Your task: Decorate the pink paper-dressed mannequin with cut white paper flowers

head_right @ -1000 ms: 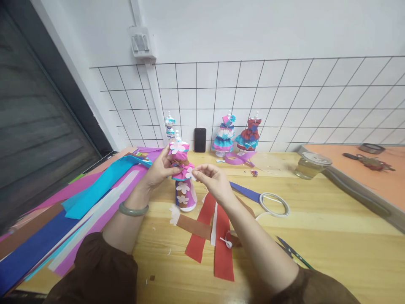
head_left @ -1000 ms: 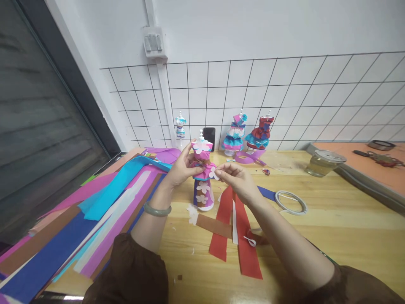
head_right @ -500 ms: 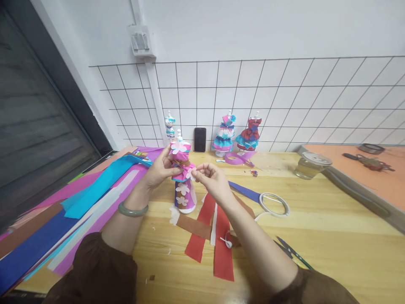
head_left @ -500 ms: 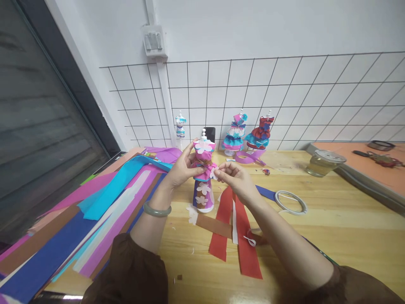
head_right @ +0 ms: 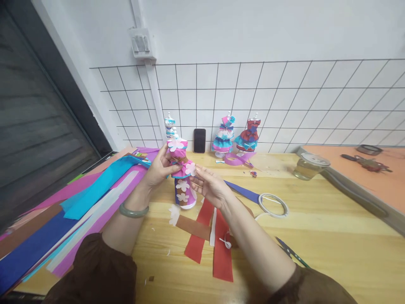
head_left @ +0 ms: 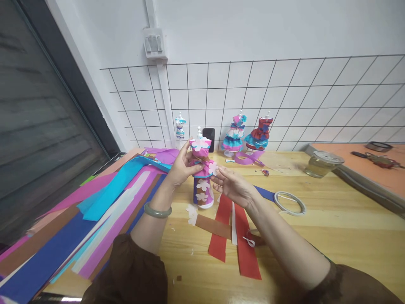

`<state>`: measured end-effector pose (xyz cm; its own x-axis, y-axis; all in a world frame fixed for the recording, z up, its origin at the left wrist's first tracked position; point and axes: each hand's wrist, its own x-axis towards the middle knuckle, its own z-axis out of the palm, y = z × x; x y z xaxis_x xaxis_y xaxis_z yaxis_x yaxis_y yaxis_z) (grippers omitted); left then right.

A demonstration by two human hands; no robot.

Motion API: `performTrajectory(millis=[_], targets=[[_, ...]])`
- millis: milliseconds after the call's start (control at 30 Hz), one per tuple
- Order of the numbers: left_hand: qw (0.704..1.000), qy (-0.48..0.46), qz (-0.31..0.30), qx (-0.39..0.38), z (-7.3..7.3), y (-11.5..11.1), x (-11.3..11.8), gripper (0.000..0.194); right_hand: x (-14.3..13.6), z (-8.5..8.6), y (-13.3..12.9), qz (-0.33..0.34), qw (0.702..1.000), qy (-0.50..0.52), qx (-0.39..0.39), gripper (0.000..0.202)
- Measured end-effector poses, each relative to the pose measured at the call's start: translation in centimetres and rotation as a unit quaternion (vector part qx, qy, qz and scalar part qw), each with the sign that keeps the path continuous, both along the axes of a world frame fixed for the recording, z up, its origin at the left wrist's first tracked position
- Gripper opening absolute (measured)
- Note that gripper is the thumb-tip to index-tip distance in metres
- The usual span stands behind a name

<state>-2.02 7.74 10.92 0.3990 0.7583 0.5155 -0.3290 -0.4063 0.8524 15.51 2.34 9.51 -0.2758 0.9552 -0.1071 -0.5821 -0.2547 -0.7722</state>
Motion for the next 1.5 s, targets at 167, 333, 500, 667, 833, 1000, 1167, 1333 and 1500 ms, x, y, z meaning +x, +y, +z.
performTrajectory(millis=[167, 333, 500, 667, 833, 1000, 1167, 1333, 1500], targets=[[1.0, -0.002, 0.0, 0.003, -0.2, -0.2, 0.6, 0.091, -0.3, -0.3, 0.1, 0.01, 0.995, 0.084, -0.052, 0.012], [1.0, 0.005, 0.011, 0.003, -0.3, -0.4, 0.9, 0.091, -0.6, -0.5, 0.2, 0.016, 0.989, 0.134, -0.057, 0.008], [1.0, 0.006, 0.001, 0.011, -0.3, -0.5, 1.1, 0.089, -0.7, -1.0, 0.5, 0.003, 0.986, 0.152, -0.063, 0.01], [1.0, 0.012, 0.001, 0.009, -0.3, -0.5, 1.1, 0.088, -0.7, -1.4, 0.7, -0.001, 0.988, 0.142, -0.056, 0.012], [1.0, 0.008, 0.008, 0.007, -0.3, -0.5, 1.0, 0.089, -0.8, -1.4, 0.5, -0.006, 0.99, 0.132, -0.042, 0.014], [1.0, 0.012, 0.008, 0.005, -0.3, -0.5, 1.0, 0.089, -0.9, -1.4, 0.5, -0.001, 0.992, 0.122, -0.029, 0.014], [1.0, 0.01, 0.026, 0.008, -0.3, -0.1, 0.8, 0.09, -1.0, -1.3, 0.3, -0.016, 0.99, 0.13, -0.046, 0.012], [0.997, 0.003, 0.073, 0.029, -0.2, 0.8, -0.3, 0.09, -1.0, -1.4, 0.3, -0.031, 0.991, 0.113, -0.069, 0.017], [0.987, 0.008, 0.145, 0.069, -0.4, 1.8, -1.6, 0.088, -0.9, -1.3, 0.3, -0.038, 0.99, 0.11, -0.082, 0.018]])
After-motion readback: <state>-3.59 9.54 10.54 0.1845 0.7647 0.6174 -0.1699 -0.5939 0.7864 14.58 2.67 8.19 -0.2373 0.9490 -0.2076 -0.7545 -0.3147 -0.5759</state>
